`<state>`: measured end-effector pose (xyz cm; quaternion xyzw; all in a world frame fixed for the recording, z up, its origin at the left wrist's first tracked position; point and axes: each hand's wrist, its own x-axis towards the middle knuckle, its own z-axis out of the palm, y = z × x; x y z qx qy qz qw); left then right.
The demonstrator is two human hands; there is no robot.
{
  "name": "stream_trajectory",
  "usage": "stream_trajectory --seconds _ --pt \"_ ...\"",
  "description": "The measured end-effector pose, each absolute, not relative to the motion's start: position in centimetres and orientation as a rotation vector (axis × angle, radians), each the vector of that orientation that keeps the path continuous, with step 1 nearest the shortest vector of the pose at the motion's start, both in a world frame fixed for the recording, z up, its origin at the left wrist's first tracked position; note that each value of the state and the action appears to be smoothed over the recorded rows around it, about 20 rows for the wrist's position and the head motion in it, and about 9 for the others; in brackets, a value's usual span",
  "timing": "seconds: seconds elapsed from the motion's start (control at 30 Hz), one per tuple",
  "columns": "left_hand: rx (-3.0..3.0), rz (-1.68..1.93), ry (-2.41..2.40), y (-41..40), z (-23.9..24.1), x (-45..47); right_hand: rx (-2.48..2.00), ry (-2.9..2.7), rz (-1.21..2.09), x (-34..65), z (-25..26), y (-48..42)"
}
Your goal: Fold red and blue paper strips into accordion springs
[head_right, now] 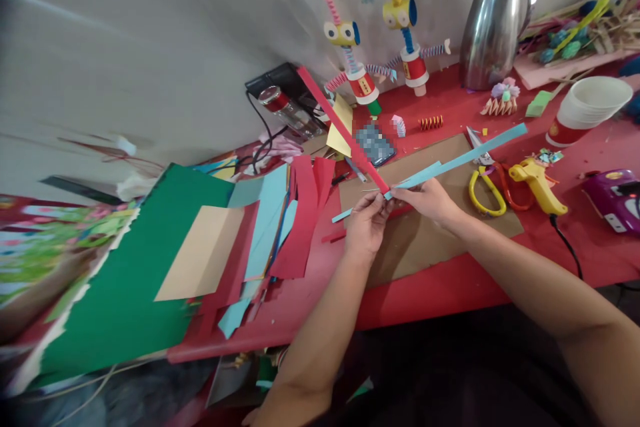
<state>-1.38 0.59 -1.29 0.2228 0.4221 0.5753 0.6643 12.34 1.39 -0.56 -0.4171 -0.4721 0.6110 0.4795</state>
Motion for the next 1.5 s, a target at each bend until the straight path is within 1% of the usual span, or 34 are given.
stream_trajectory --seconds 0.17,0.47,0.77,0.97,1.17,1.5 --pt "0.539 1.287 0.919 0.5 -1.3 -1.4 -1.009 -1.165 1.507 12.4 -0.4 1.5" --pt "0.549 1.324 1.031 0.5 -1.1 -1.2 -1.045 -1.206 1.471 12.0 -0.8 1.2" --pt "0.551 1.37 1.049 0.5 -1.2 -1.2 -1.091 -1.007 1.468 11.3 -0.8 0.6" --pt "0.536 1.323 1.05 0.7 -1.2 -1.3 -1.132 -0.968 1.487 11.3 -0.5 0.5" --pt "0.587 1.242 0.994 0.5 -0.5 -1.3 -1.214 -1.083 1.387 12.0 -0.1 0.9" --pt "0.612 1.237 1.056 0.7 -0.9 -1.6 -1.144 -1.061 1.516 11.9 0.2 0.8"
